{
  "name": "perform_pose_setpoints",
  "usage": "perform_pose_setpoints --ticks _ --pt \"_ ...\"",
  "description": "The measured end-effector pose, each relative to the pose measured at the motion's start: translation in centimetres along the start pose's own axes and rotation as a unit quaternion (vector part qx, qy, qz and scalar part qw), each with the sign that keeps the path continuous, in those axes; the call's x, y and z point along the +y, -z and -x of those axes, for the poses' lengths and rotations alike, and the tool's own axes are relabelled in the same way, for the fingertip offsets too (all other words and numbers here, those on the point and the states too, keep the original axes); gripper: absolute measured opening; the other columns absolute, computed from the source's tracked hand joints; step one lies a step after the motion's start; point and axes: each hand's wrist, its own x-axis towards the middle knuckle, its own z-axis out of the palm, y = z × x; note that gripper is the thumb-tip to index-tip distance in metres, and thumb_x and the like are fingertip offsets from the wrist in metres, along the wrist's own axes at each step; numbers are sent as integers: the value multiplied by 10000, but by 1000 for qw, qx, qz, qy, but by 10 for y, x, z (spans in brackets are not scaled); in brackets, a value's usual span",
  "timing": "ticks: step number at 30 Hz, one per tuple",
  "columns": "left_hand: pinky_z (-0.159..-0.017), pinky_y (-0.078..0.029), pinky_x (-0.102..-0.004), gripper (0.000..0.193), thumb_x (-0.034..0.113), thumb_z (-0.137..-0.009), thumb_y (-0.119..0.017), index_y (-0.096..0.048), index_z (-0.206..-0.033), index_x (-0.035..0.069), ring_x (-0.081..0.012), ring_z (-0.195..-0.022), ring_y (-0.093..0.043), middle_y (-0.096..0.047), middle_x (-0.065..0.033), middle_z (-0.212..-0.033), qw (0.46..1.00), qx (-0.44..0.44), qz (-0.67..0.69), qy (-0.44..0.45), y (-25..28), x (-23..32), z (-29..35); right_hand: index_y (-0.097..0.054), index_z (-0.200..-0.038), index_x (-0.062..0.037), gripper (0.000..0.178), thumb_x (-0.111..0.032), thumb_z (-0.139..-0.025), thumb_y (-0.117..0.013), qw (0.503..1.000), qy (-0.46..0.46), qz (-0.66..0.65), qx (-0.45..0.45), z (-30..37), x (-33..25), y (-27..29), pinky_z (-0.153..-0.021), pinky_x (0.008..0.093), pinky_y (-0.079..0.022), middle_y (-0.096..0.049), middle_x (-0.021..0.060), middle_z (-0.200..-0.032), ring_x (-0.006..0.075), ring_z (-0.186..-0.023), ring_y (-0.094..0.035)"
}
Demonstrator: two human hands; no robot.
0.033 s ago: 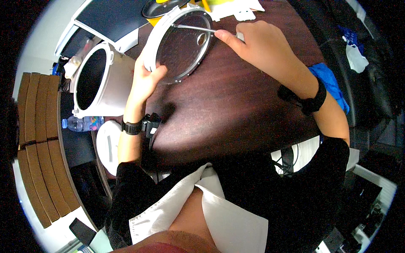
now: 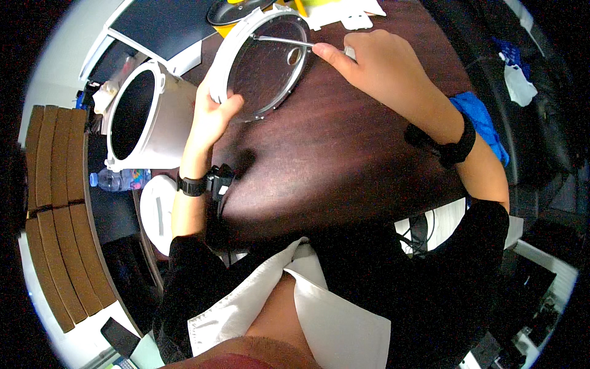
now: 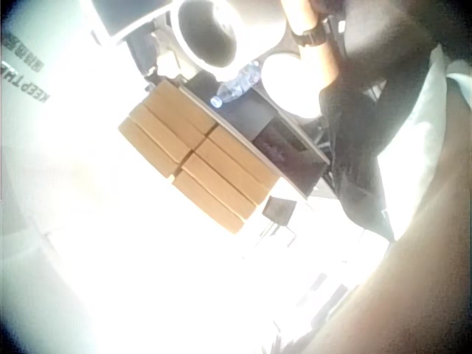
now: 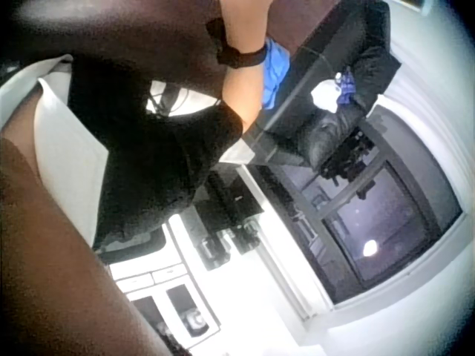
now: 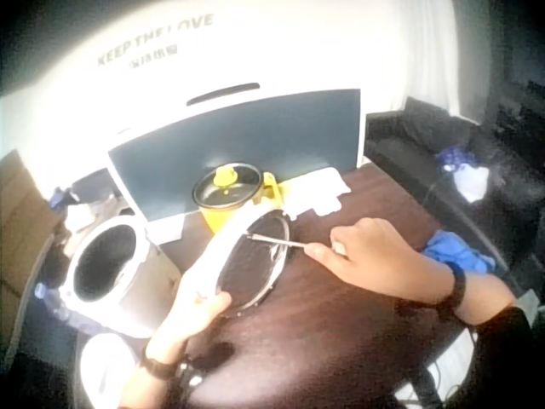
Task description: The person uses a screwdriver to remove screws from a circular metal lid, then places the lid onto a white rice cooker and secures it. The person wipes the lid with a blue cloth.
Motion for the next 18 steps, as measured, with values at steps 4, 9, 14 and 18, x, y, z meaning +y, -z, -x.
perform_pose_setpoints --ticks 4,9,14,18 --pt "-598 -367 -177 644 -28 -712 -619 -475 -1336 39 -21 -659 -427 -493 77 -777 1000 -2 0 4 1 -1 1 -565 -565 -25 584 -517 -880 -544 1000 3 6 -4 -1 -4 1 -492 459 -450 -539 195 -527 376 -516 -579" --pt "-872 -364 -259 668 -30 -698 -602 -459 -1348 22 -117 -992 -475 -548 -33 -1090 1000 -14 15 21 0 6 1 -574 -570 -28 578 -516 -879 -545 1000 9 22 10 -1 -4 3 -498 460 -455 -541 195 -528 378 -522 -584" --pt "-609 -367 -177 641 -36 -716 -621 -473 -1335 36 -17 -675 -418 -498 80 -817 1000 -4 7 -3 0 0 1 -573 -568 -33 576 -518 -877 -546 1000 4 14 8 -1 -2 3 -499 461 -460 -543 196 -529 378 -525 -588" --pt "-592 -359 -177 640 -35 -716 -625 -474 -1334 36 -15 -652 -416 -483 87 -766 1000 -11 11 1 0 2 0 -578 -560 -33 580 -515 -881 -543 1000 8 19 7 -1 -2 3 -490 454 -458 -542 196 -525 374 -514 -585"
